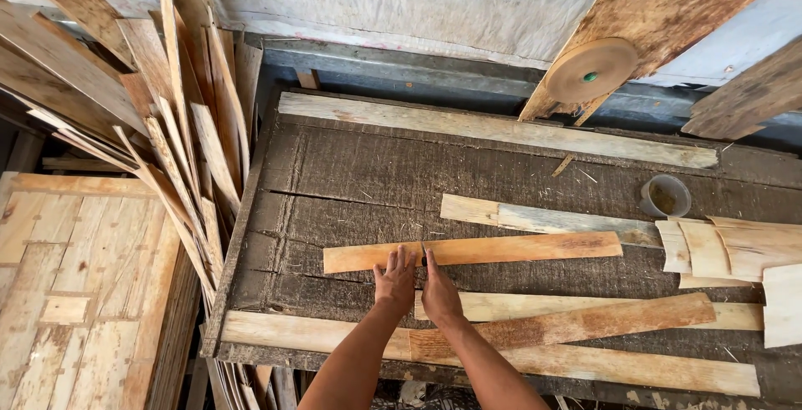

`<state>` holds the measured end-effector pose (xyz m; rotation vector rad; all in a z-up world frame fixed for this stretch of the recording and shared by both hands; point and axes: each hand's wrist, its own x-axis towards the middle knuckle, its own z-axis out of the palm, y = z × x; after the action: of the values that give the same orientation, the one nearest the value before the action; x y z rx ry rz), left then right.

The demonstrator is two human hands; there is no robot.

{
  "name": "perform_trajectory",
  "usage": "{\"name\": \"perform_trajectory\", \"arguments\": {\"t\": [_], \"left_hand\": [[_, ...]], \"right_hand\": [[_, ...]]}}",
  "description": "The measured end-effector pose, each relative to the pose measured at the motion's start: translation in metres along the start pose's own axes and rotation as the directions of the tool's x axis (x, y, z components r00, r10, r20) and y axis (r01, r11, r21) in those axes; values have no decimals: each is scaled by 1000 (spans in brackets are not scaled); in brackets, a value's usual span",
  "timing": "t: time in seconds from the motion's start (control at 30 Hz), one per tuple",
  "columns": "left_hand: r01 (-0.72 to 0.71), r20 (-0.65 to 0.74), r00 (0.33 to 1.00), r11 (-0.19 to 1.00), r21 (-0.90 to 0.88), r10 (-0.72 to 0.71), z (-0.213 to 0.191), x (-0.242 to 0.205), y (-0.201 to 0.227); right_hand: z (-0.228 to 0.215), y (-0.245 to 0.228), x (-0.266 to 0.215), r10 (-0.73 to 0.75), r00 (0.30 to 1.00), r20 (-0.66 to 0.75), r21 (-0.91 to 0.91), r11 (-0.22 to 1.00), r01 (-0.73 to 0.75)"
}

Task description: Manually processing and trimming wood strips or veneer on a workbench using a utility knife.

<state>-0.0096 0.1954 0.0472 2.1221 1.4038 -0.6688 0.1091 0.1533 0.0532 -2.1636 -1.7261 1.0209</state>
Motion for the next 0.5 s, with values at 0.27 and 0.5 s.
{"name": "perform_trajectory", "arguments": {"t": [0.27,0.5], "left_hand": [[-11,7,1000,1000,13,11,5,5,-2],[-24,35,999,1000,19,23,-10,-7,-2]], "right_hand": [[6,0,2,17,1000,13,4,1000,-17],[-44,-59,-8,225,955,196,-172,966,-192]]}}
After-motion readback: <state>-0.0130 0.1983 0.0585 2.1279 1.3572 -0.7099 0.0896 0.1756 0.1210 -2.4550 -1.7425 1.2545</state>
